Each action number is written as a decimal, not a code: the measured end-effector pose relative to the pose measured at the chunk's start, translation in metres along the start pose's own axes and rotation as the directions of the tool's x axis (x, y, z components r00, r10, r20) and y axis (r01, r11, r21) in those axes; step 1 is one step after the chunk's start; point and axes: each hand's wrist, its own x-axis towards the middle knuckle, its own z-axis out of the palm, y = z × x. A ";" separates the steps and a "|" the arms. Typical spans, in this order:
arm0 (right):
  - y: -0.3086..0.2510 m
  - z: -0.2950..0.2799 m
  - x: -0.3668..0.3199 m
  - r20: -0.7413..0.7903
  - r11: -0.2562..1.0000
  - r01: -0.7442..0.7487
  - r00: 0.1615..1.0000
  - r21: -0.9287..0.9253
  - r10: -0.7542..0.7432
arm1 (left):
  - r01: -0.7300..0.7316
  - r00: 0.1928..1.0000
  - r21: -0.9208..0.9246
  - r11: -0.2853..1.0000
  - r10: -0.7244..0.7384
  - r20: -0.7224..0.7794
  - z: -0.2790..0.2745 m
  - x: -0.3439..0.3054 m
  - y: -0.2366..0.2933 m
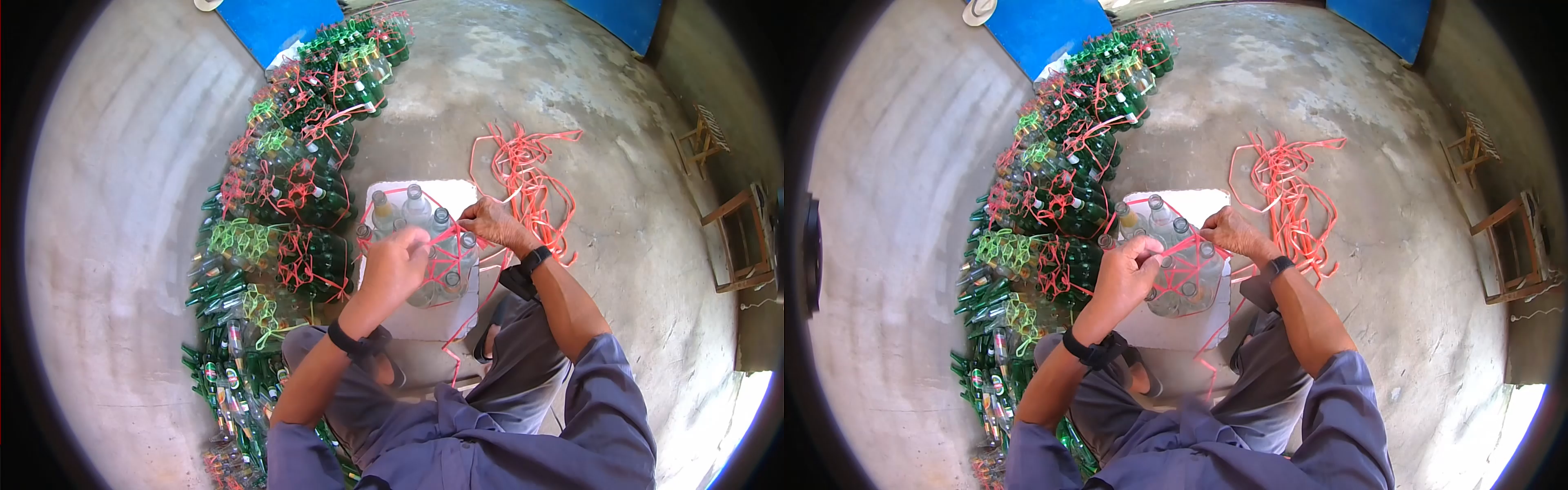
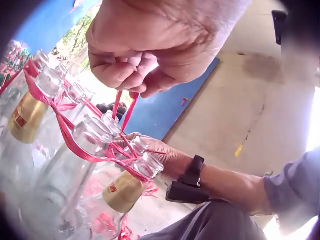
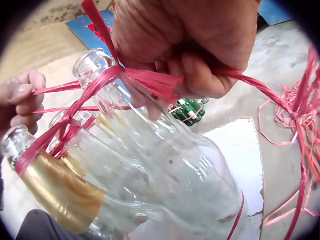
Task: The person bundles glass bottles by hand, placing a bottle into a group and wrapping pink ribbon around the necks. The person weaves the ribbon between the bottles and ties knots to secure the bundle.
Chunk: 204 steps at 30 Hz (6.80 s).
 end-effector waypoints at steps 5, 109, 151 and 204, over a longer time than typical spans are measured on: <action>0.006 0.000 0.001 0.017 0.998 0.017 1.000 0.056 -0.018 | 0.154 0.988 -0.246 0.957 -0.149 0.036 0.006 -0.001 0.000; 0.075 0.071 0.028 0.110 0.686 -0.227 0.971 0.691 0.211 | 0.449 0.672 -0.879 0.160 -0.709 0.214 0.091 -0.114 -0.099; -0.006 0.120 -0.050 0.209 0.343 -0.407 0.848 0.847 0.488 | -0.048 0.842 0.229 0.972 0.162 -0.515 -0.023 -0.100 -0.024; -0.040 0.079 -0.065 0.109 0.563 -0.348 0.904 0.750 0.414 | 0.040 0.904 0.409 0.912 0.142 -0.404 0.038 -0.079 -0.020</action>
